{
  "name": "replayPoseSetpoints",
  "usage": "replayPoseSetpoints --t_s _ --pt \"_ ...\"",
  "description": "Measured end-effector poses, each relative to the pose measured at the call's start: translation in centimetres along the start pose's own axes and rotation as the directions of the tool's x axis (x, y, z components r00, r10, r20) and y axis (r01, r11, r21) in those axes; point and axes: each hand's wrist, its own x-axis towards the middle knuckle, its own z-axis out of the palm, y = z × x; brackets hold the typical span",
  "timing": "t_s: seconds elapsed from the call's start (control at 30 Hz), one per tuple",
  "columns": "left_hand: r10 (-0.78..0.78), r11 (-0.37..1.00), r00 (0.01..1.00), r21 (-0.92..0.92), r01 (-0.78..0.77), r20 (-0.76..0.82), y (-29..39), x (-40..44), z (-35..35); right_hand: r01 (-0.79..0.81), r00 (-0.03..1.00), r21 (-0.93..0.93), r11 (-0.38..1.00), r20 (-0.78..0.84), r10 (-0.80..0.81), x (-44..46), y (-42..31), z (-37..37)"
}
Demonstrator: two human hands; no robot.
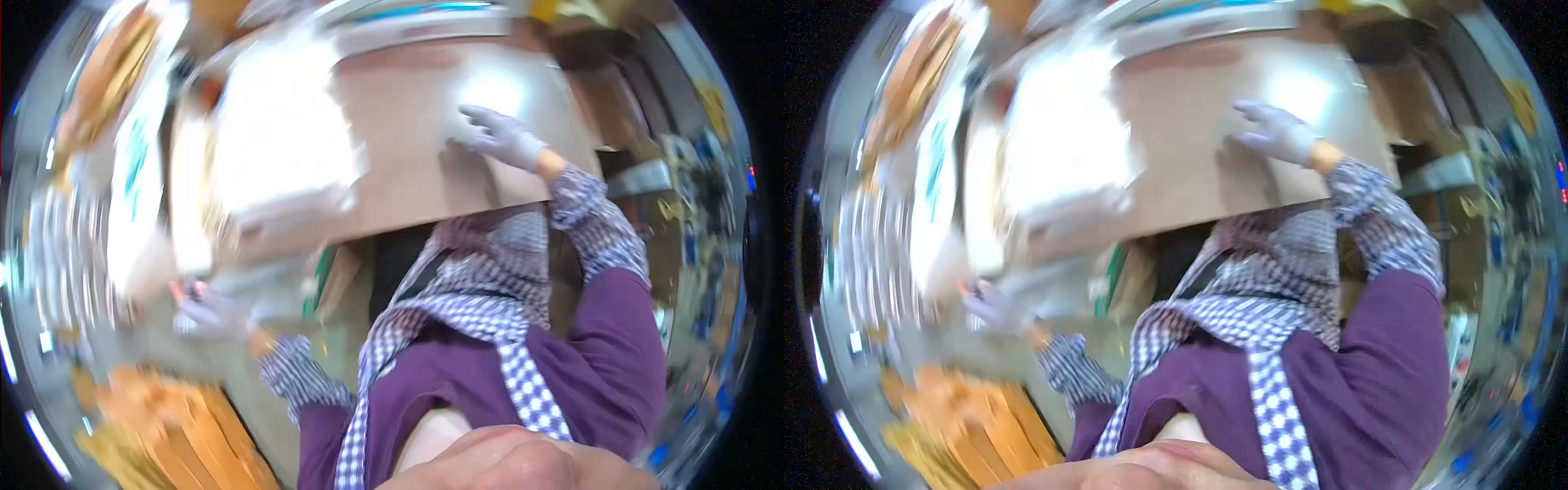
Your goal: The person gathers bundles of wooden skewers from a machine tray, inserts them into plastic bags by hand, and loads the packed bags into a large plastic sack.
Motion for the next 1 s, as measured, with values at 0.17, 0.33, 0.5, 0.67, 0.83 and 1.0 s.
replayPoseSetpoints --t_s 0.17,0.33,0.5,0.67,0.83,1.0 --pt "0.204 0.899 0.291 -0.297 0.322 0.935 15.2 -14.0 20.2 -0.301 0.832 -0.254 0.919 -0.542 0.122 1.0 10.2 -8.0" --pt "0.534 0.845 -0.132 -0.532 0.053 0.835 27.4 -24.3 34.7 -0.722 0.558 0.123 0.681 -0.479 0.678 0.8 28.0 -15.7" --pt "0.312 0.924 -0.071 -0.320 -0.208 0.948 31.5 -27.6 45.1 -0.884 0.357 0.190 0.427 -0.314 0.880 -2.0 38.5 -18.9" --pt "0.104 0.939 -0.158 -0.150 -0.310 0.982 35.3 -26.7 49.6 -0.764 0.624 0.092 0.639 -0.150 0.767 0.7 39.0 -15.7" --pt "0.180 0.946 0.067 -0.154 -0.285 0.981 37.3 -27.5 51.3 -0.566 0.751 0.536 0.626 0.022 0.660 3.1 35.8 -14.2" --pt "0.405 0.695 -0.172 -0.180 0.696 0.898 37.2 -25.4 48.1 -0.044 0.968 0.838 0.544 -0.098 0.230 2.4 26.3 -18.2"
